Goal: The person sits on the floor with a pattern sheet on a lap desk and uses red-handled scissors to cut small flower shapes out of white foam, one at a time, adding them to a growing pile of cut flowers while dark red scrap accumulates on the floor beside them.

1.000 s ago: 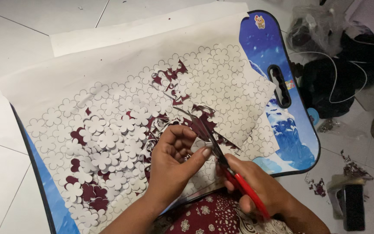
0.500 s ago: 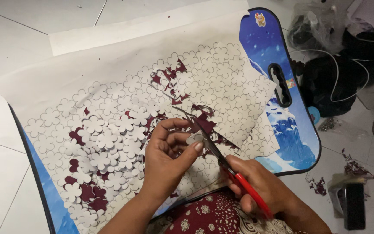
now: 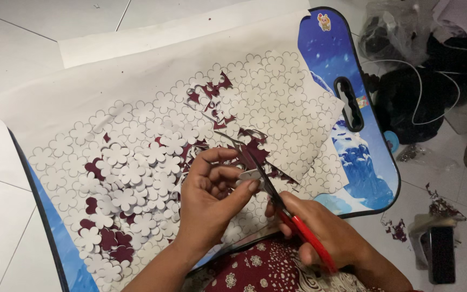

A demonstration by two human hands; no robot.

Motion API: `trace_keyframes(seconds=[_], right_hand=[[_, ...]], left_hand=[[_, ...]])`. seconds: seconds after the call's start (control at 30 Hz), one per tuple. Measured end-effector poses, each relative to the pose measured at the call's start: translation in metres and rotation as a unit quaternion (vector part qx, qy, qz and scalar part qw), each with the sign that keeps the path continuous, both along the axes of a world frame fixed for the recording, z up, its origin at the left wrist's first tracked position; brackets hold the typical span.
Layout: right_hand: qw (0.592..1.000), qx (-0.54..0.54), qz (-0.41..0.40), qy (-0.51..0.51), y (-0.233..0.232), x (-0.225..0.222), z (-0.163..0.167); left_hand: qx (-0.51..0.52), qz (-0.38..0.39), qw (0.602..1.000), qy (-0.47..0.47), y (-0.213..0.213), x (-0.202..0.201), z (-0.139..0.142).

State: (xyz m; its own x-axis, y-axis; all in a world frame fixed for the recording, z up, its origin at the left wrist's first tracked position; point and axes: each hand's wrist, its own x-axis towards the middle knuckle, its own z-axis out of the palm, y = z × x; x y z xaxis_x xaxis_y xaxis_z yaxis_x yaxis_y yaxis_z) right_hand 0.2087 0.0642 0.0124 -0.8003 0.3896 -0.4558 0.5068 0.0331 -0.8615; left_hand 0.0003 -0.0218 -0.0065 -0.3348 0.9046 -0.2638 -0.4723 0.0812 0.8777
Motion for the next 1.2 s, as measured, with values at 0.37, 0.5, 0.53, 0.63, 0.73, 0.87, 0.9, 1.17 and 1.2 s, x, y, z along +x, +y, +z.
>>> trace_keyframes(seconds=[0.37,0.5,0.53,0.63,0.73,0.87,0.9,1.17,1.2], right_hand=[[0.999,-0.010,-0.029,-0.022,0.000,0.004,0.002],[0.999,-0.019,-0.034,-0.018,0.002,0.009,-0.002],[0.999,-0.012,-0.032,-0.017,0.002,0.010,-0.004],[1.000,0.002,-0.024,-0.014,0.002,0.014,-0.011],[1.000,0.006,-0.020,-0.006,0.002,0.018,-0.016],[1.000,-0.002,-0.015,0.007,0.003,0.023,-0.021],[1.000,-0.006,-0.017,0.006,0.003,0.023,-0.021],[1.000,-0.004,-0.013,0.016,0.006,0.025,-0.021],[1.000,-0.007,-0.012,0.011,0.006,0.024,-0.021]], left_hand=[[-0.013,-0.006,1.000,-0.002,0.003,-0.009,0.004],[-0.008,0.004,1.000,0.008,0.004,-0.011,0.004],[-0.011,0.002,1.000,0.009,0.004,-0.012,0.004],[-0.018,0.002,1.000,0.022,0.004,-0.014,0.005],[-0.014,0.008,0.999,0.042,0.005,-0.015,0.004],[-0.013,0.013,0.999,0.043,0.005,-0.016,0.004],[-0.014,0.012,0.999,0.044,0.006,-0.017,0.004],[0.005,0.009,0.997,0.077,0.005,-0.017,-0.002],[0.007,0.009,0.996,0.090,0.005,-0.017,-0.003]])
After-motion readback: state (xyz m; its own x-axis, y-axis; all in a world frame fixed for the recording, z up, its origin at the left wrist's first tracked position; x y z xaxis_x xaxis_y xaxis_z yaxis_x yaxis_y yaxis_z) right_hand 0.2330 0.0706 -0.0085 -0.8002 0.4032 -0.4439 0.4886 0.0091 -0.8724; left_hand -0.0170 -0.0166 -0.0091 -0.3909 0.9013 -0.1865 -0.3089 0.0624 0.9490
